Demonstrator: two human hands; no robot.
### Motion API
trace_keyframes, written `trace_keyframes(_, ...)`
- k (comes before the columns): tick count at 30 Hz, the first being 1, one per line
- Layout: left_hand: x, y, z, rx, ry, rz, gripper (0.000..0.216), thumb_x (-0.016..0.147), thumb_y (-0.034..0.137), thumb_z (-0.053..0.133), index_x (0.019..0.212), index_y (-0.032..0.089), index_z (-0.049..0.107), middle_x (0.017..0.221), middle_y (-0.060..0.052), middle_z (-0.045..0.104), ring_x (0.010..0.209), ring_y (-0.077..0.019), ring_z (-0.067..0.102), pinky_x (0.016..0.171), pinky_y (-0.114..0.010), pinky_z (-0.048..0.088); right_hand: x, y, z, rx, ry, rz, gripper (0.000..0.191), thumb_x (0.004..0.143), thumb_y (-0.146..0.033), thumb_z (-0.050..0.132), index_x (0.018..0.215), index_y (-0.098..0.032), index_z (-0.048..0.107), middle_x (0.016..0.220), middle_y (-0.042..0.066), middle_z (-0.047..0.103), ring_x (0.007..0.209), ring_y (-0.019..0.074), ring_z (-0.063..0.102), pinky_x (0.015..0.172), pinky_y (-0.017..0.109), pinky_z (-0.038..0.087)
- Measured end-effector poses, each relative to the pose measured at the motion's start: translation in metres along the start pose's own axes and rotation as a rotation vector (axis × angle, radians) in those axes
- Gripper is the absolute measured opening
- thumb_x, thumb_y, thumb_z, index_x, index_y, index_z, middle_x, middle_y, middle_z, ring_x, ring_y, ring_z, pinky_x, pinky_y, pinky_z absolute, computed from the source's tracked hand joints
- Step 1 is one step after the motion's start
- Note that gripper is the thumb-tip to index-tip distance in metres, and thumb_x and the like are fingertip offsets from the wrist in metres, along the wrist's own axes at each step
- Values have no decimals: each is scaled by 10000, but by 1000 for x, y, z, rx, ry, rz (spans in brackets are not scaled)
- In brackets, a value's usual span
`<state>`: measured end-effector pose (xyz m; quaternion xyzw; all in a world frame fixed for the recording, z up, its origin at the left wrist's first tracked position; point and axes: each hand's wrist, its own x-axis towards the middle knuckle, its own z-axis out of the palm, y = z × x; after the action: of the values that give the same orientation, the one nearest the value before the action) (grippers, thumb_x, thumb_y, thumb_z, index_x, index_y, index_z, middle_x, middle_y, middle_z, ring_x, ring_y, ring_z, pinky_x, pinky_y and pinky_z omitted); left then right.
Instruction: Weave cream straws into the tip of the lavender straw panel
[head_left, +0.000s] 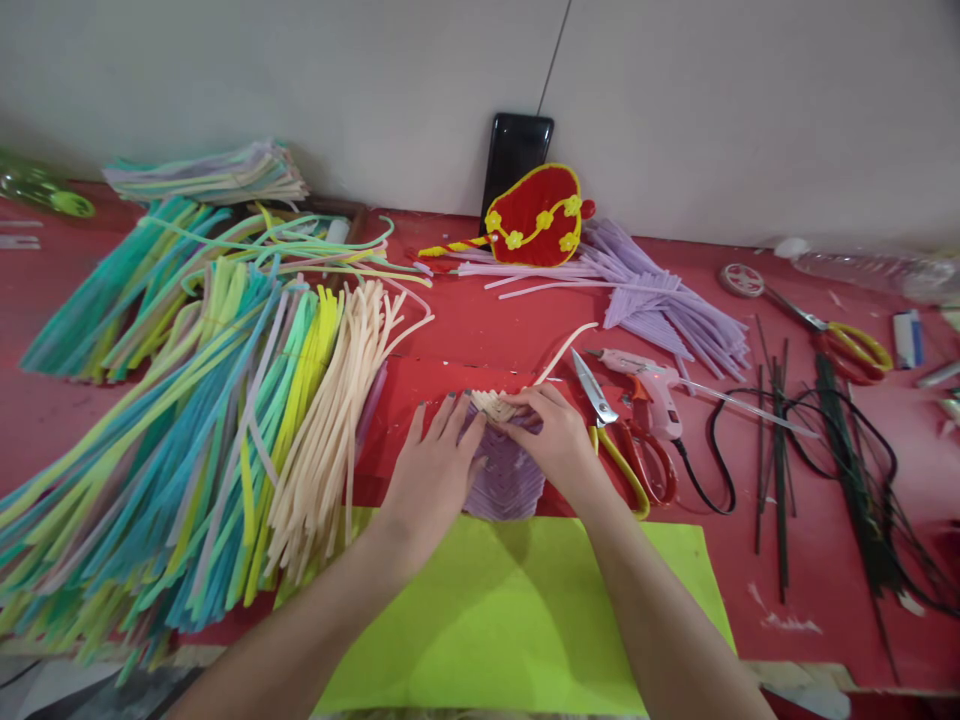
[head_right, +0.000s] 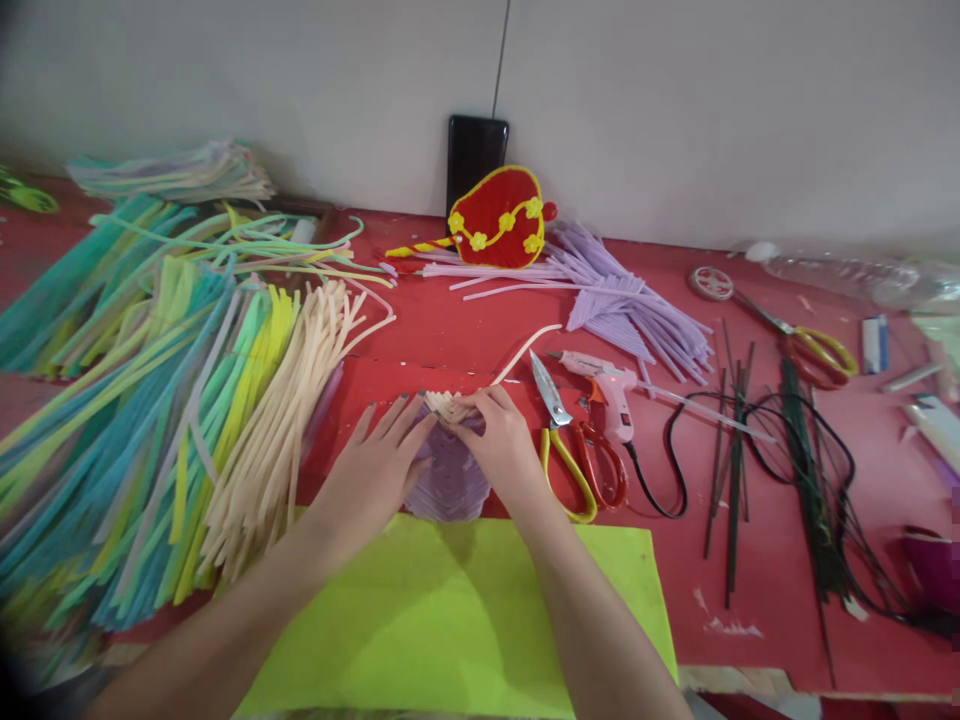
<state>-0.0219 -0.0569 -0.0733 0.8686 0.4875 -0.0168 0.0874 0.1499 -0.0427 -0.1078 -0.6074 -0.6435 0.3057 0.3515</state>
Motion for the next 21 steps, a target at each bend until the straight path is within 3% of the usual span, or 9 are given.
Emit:
trace_keyframes(9, 2, -4, -1, -3, -7, 10, 419, 954, 254, 355, 1356, 163, 432, 1445, -106, 426, 1344, -285, 370, 1086, -552, 304, 0, 0, 0, -16, -4, 1, 194, 726, -152, 692, 908, -196, 644, 900, 29, 578, 750, 147, 613, 722, 315, 536)
trace_keyframes(21, 4, 0, -1, 14, -43, -18, 440, 964, 256, 320, 1369, 114, 413, 1455, -122, 398, 1361, -275, 342, 1107, -552, 269, 0, 2, 1, -11, 7, -13, 154, 754, -230, 684, 902, -208, 648, 902, 34, 580, 762, 157, 619, 730, 329, 541)
